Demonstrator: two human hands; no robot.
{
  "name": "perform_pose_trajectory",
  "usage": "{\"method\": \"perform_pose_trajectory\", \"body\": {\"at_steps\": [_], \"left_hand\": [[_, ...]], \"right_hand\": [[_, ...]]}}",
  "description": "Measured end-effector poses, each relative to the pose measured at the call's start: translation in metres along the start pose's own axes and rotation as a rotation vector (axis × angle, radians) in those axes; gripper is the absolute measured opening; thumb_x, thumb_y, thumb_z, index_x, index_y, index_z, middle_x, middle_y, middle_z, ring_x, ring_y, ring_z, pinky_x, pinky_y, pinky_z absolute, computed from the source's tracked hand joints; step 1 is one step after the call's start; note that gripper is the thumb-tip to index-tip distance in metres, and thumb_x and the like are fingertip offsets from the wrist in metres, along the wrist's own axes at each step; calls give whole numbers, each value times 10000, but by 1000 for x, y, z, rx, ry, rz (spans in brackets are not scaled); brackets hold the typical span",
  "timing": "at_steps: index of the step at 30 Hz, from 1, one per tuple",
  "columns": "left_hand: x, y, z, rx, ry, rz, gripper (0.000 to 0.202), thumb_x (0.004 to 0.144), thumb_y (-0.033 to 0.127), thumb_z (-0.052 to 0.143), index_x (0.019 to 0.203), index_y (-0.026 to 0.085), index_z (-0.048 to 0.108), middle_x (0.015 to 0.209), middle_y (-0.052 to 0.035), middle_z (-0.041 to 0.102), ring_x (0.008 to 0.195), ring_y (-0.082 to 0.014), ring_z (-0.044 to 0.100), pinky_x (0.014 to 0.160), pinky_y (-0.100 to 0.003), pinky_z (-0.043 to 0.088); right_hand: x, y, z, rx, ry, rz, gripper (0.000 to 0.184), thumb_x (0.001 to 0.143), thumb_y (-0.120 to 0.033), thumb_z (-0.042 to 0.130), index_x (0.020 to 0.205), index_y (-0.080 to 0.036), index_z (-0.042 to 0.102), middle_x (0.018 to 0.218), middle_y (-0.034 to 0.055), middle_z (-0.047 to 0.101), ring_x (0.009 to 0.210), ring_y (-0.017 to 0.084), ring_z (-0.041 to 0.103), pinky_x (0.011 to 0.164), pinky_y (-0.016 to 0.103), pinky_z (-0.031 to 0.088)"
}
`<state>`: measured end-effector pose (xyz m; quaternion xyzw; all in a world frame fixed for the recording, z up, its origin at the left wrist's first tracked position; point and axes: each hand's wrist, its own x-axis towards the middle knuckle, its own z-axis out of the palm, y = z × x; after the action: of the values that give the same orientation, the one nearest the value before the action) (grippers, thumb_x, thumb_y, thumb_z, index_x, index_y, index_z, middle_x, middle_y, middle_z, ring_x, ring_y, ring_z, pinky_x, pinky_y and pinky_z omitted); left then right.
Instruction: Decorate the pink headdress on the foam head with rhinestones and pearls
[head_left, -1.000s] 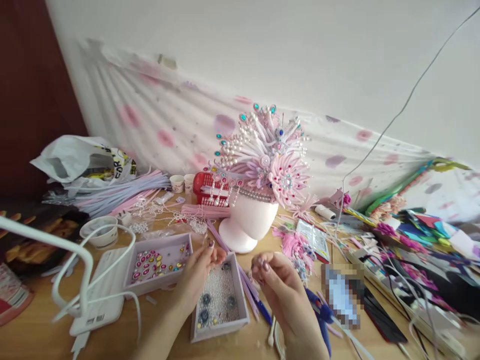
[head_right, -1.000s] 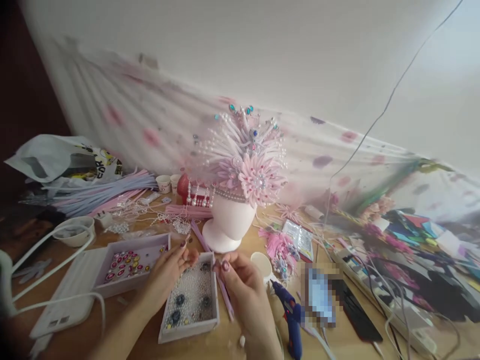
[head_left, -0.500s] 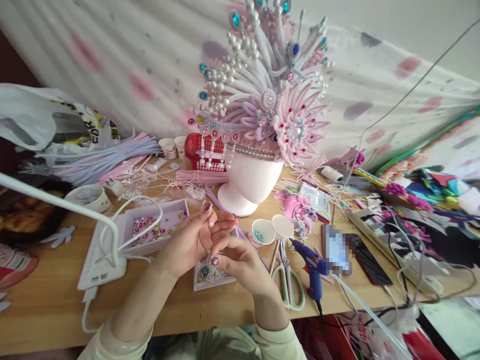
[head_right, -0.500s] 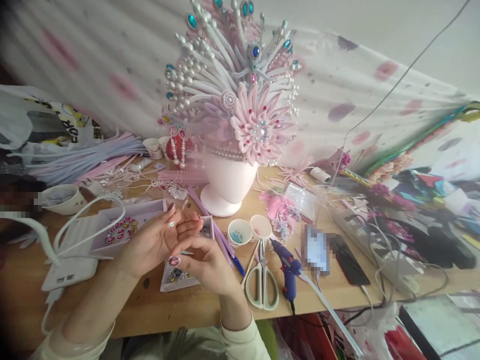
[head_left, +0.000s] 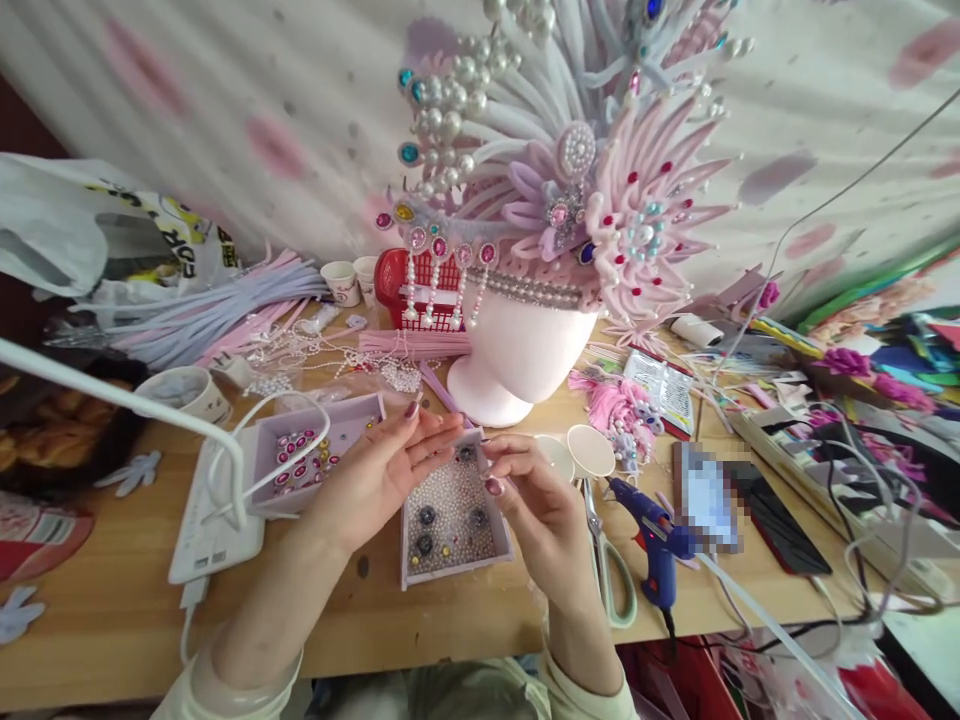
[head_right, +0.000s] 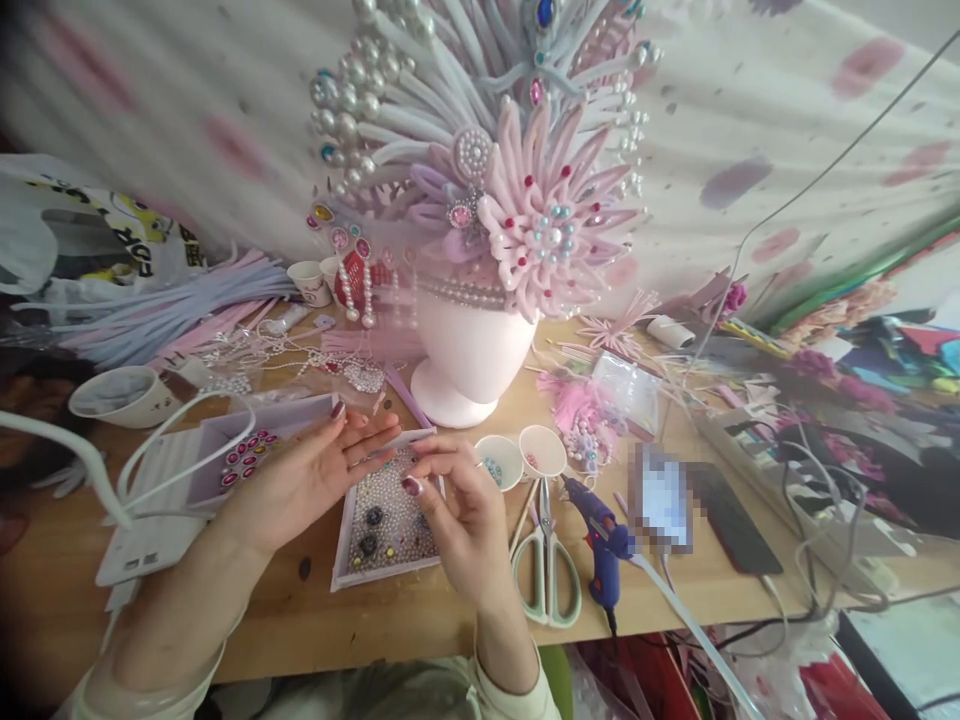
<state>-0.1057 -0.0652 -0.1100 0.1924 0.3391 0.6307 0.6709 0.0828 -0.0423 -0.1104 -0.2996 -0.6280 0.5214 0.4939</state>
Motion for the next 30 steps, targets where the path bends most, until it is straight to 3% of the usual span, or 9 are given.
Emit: {"method": "perform_pose_trajectory", "body": {"at_steps": [4, 8, 13, 19, 22, 27, 30], "left_hand": [[-2, -7, 13, 89, -63, 6, 292, 760, 476, 909, 865, 216, 826, 1098, -72, 829, 1137, -269, 748, 977, -360, 598], [-3, -12, 18, 189, -16, 53, 326, 718, 506, 926, 861, 224, 848, 1112, -84, 829, 1203, -301, 715, 1084, -411, 542], [1, -17, 16, 251, 56, 32, 381, 618, 530, 968, 833, 235, 860, 1072, -83, 838, 1161, -302, 731, 1079, -415, 549], [5, -14, 20, 402, 118, 43, 441, 567, 528, 976, 838, 203, 850, 934, -84, 843, 1004, -298, 780, 988, -432, 613], [1, -9, 13, 511, 163, 41, 501, 537, 588, 971, 801, 188, 825, 843, -79, 831, 849, -279, 794, 869, -418, 660], [-14, 4, -12, 650, 279, 30, 553, 495, 643, 976, 810, 217, 818, 811, -55, 825, 681, -198, 761, 665, -284, 656], [-23, 12, -29, 688, 317, 156, 443, 560, 619, 969, 781, 269, 811, 881, -16, 832, 819, -203, 769, 799, -293, 662]], "right_hand": [[7, -8, 16, -105, -130, -36, 56, 968, -273, 723, 942, -288, 769, 1171, 52, 736, 1180, 231, 654, 1074, 408, 473], [12, 2, 24, -8, -136, 74, 54, 956, -290, 712, 949, -264, 758, 973, 32, 736, 920, 198, 661, 854, 351, 517], [12, 12, 21, 187, -185, 172, 165, 899, -420, 795, 872, -261, 760, 846, -7, 699, 808, 164, 602, 786, 311, 479], [11, 11, 18, 310, -32, 232, 376, 746, -581, 880, 798, -246, 716, 810, -2, 691, 738, 157, 591, 711, 297, 504], [10, 14, 15, 311, 35, 253, 420, 728, -613, 879, 802, -241, 700, 749, -12, 667, 654, 138, 555, 629, 282, 484], [9, 24, 10, 311, 106, 282, 498, 682, -692, 872, 792, -243, 689, 726, -12, 663, 591, 132, 542, 578, 289, 494], [8, 30, 9, 319, 156, 284, 498, 660, -684, 887, 785, -242, 693, 732, -11, 673, 592, 134, 570, 594, 292, 508]]}}
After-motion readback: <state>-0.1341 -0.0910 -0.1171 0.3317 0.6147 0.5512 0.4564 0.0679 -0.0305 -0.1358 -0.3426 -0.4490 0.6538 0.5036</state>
